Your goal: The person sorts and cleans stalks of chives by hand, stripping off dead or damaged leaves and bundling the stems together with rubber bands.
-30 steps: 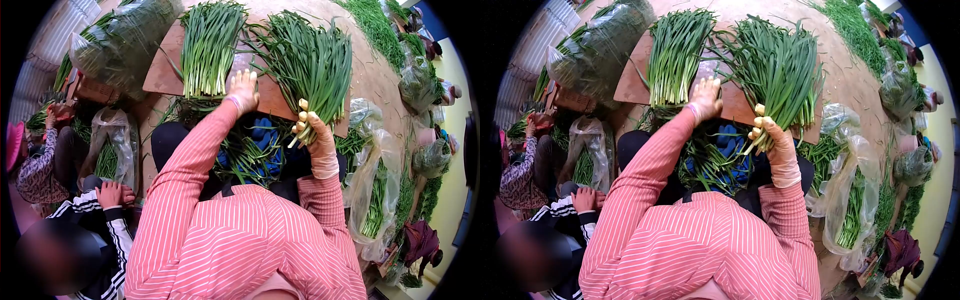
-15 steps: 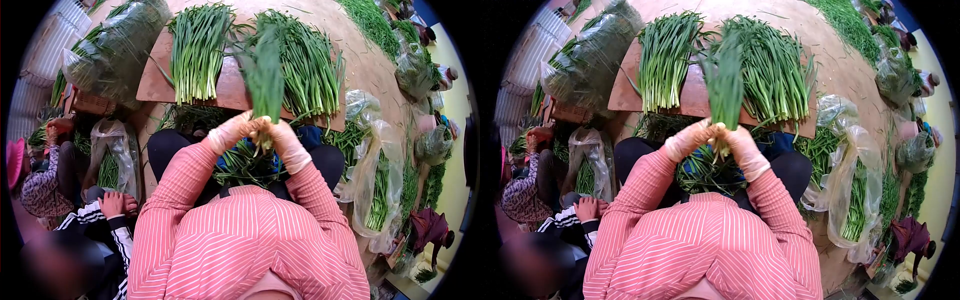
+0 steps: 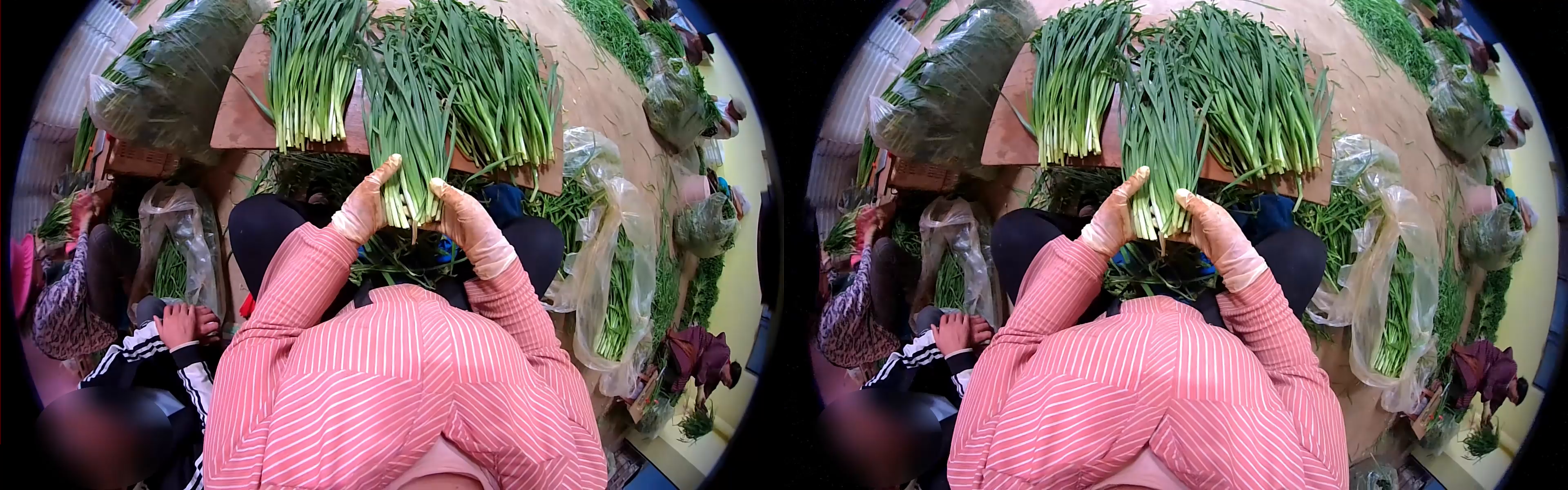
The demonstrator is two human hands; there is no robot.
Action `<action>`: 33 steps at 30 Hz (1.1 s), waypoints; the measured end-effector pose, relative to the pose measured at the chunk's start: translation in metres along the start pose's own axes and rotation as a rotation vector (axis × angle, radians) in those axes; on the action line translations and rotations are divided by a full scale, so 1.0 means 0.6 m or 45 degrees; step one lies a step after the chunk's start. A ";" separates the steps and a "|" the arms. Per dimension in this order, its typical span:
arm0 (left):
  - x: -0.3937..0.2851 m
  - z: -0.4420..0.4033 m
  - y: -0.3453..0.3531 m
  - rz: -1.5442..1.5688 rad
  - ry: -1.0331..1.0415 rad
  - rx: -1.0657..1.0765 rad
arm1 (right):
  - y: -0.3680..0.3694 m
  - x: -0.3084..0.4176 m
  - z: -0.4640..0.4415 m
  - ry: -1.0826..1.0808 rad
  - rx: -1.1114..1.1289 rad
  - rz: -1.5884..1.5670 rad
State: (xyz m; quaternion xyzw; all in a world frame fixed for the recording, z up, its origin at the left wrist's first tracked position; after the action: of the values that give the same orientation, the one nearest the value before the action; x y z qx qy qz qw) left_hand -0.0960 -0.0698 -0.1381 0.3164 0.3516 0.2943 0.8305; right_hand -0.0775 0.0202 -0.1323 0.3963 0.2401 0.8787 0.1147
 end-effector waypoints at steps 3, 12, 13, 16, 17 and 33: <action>0.004 0.005 0.013 0.033 -0.017 0.053 | -0.004 -0.012 -0.014 0.079 0.037 -0.045; 0.046 -0.019 0.037 0.274 -0.260 0.296 | -0.031 0.037 0.031 -0.113 -0.211 0.689; 0.038 -0.011 0.055 0.299 -0.254 0.376 | -0.032 0.088 0.052 -0.484 -0.418 1.166; 0.030 -0.003 0.064 0.282 -0.200 0.393 | 0.066 0.162 0.135 -1.107 -0.362 1.505; 0.030 -0.003 0.062 0.230 -0.173 0.396 | 0.102 0.161 0.149 -1.288 -0.263 1.914; 0.028 -0.003 0.057 0.171 -0.153 0.374 | 0.078 0.274 0.315 -1.252 -0.409 0.609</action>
State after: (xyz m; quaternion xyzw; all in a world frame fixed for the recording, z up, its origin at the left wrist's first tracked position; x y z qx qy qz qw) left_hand -0.0966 -0.0357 -0.1204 0.4741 0.3186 0.2750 0.7734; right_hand -0.0445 0.1067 0.1050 0.7797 -0.0745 0.6178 0.0698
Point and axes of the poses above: each hand's wrist, its own z-axis away from the middle knuckle, its own y-axis out of the palm, x = y × z, the point moved 10 cm from there along -z, towards the middle knuckle, and after that the axes turned 9 degrees about -x, right-handed, at the moved point
